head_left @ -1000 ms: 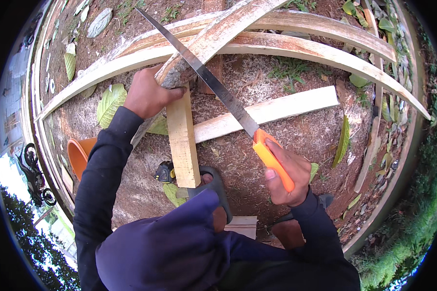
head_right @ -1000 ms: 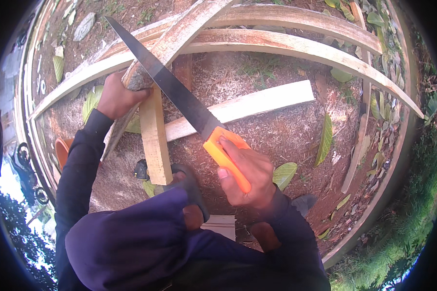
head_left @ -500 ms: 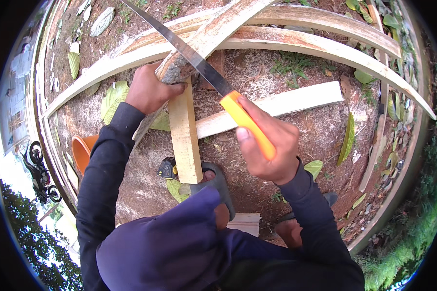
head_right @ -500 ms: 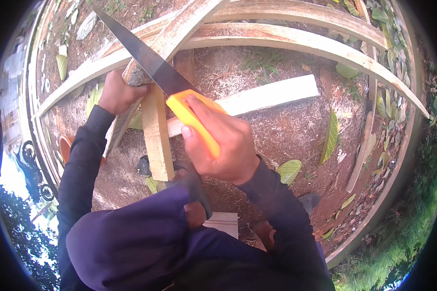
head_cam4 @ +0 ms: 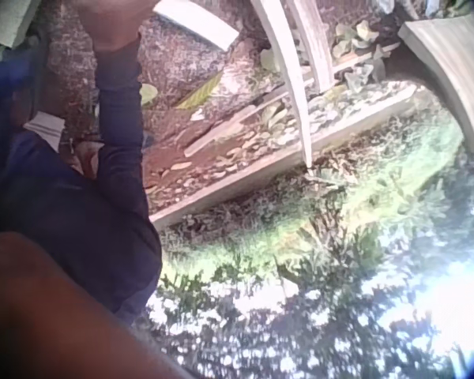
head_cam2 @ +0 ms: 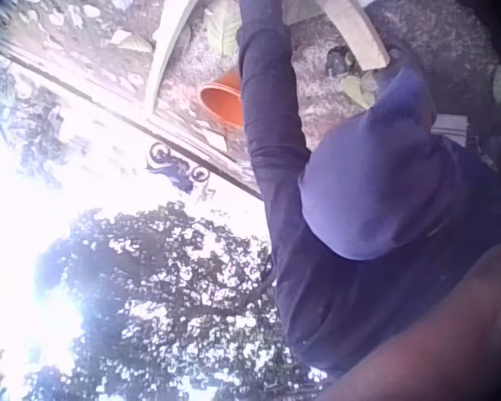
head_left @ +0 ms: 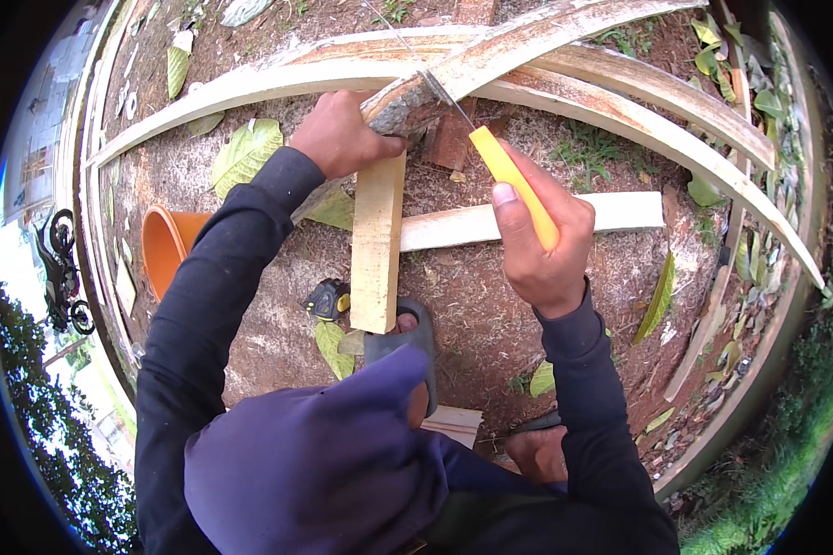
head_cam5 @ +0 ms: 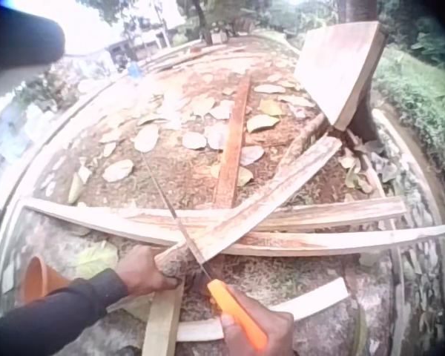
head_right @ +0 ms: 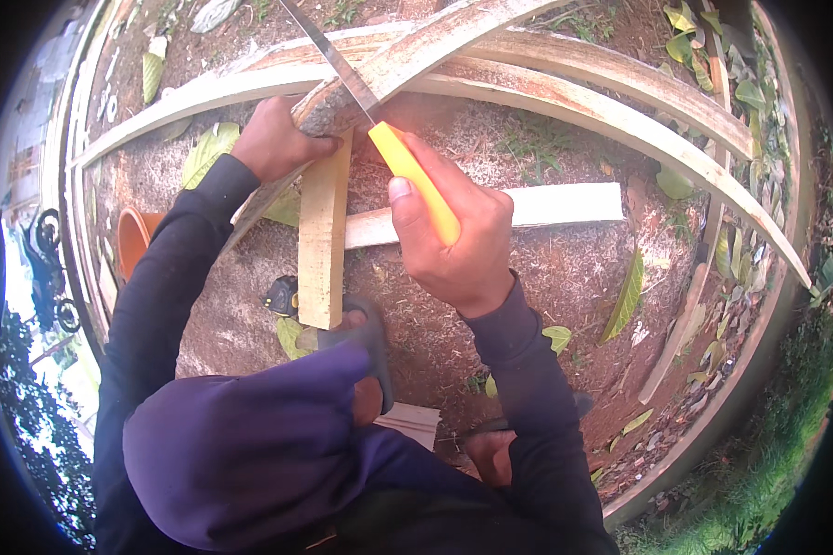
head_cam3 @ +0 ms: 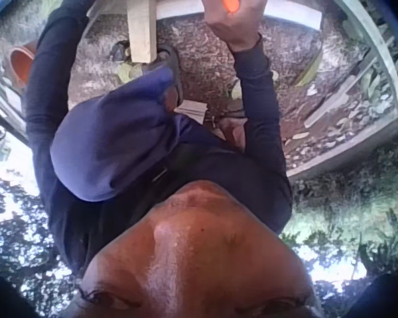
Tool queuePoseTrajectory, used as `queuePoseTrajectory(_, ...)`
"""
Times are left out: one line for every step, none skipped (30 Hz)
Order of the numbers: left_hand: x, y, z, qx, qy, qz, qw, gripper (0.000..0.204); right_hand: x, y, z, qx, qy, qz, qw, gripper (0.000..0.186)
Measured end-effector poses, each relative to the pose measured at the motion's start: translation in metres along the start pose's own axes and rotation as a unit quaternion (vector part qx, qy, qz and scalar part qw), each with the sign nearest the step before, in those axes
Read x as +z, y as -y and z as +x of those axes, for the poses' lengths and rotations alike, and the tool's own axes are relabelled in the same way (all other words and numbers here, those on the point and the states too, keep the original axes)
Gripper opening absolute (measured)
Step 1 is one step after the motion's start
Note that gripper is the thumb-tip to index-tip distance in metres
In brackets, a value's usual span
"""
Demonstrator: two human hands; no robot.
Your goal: The person arranges several long wooden planks on the ground and uses a hand saw to cut them into shorter pieces. The person handles the planks to position them for cutting and then saws through them one by one.
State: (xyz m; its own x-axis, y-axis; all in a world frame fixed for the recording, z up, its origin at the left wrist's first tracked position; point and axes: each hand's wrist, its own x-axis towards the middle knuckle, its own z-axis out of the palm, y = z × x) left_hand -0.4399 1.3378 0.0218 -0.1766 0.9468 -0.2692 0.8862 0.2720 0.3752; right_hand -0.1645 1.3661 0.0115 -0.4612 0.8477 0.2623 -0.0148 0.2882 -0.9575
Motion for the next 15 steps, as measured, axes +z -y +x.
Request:
queuePoseTrajectory(0.001, -0.001, 0.001, -0.009, 0.0, -0.001, 1.0, 0.053, 0.0, 0.002, 0.0, 0.008, 0.003, 0.004, 1.0, 0.038)
queuePoseTrajectory(0.002, -0.001, 0.001, -0.017, 0.0, -0.003, 1.0, 0.053, 0.0, 0.001, -0.002, 0.017, 0.005, 0.007, 1.0, 0.038)
queuePoseTrajectory(0.002, -0.002, -0.001, -0.016, -0.011, -0.013, 1.0, 0.051, 0.0, 0.0, -0.003, 0.026, 0.006, 0.01, 1.0, 0.038)
queuePoseTrajectory(0.0, -0.003, -0.001, -0.035, 0.008, -0.002, 0.999, 0.052, -0.001, -0.004, -0.006, 0.02, 0.003, 0.005, 1.0, 0.039)
queuePoseTrajectory(-0.002, -0.005, 0.002, -0.052, 0.028, 0.01, 0.998, 0.052, -0.003, -0.006, -0.009, 0.014, -0.002, 0.0, 1.0, 0.039)
queuePoseTrajectory(-0.004, -0.007, 0.004, -0.068, 0.048, 0.022, 0.996, 0.052, -0.008, -0.006, -0.012, 0.009, -0.008, -0.005, 1.0, 0.039)
queuePoseTrajectory(-0.004, -0.001, 0.002, -0.076, 0.047, 0.02, 0.996, 0.052, -0.016, 0.001, -0.019, 0.073, 0.016, 0.025, 0.997, 0.041)
queuePoseTrajectory(-0.002, 0.003, 0.0, -0.08, 0.047, 0.018, 0.996, 0.052, -0.025, 0.002, -0.033, 0.073, 0.026, 0.01, 0.997, 0.042)
queuePoseTrajectory(0.0, 0.003, 0.002, -0.078, 0.05, 0.014, 0.996, 0.052, -0.038, 0.001, -0.049, 0.074, 0.032, -0.008, 0.997, 0.042)
queuePoseTrajectory(0.003, 0.006, 0.001, -0.075, 0.048, 0.012, 0.996, 0.052, -0.048, -0.001, -0.066, 0.078, 0.04, -0.025, 0.996, 0.043)
queuePoseTrajectory(0.004, 0.009, -0.002, -0.073, 0.044, 0.011, 0.996, 0.053, -0.056, 0.002, -0.084, 0.082, 0.05, -0.036, 0.995, 0.044)
queuePoseTrajectory(0.005, 0.009, -0.001, -0.067, 0.04, 0.011, 0.997, 0.053, -0.064, 0.005, -0.099, 0.085, 0.056, -0.05, 0.994, 0.046)
queuePoseTrajectory(0.004, 0.007, -0.002, -0.054, 0.03, 0.002, 0.998, 0.054, -0.072, 0.007, -0.112, 0.068, 0.066, -0.075, 0.993, 0.046)
queuePoseTrajectory(0.001, 0.004, -0.001, -0.036, 0.022, -0.007, 0.999, 0.055, -0.077, 0.01, -0.122, 0.052, 0.073, -0.102, 0.991, 0.047)
queuePoseTrajectory(0.0, 0.002, -0.002, -0.019, 0.014, -0.016, 1.0, 0.057, -0.081, 0.008, -0.127, 0.036, 0.08, -0.128, 0.988, 0.048)
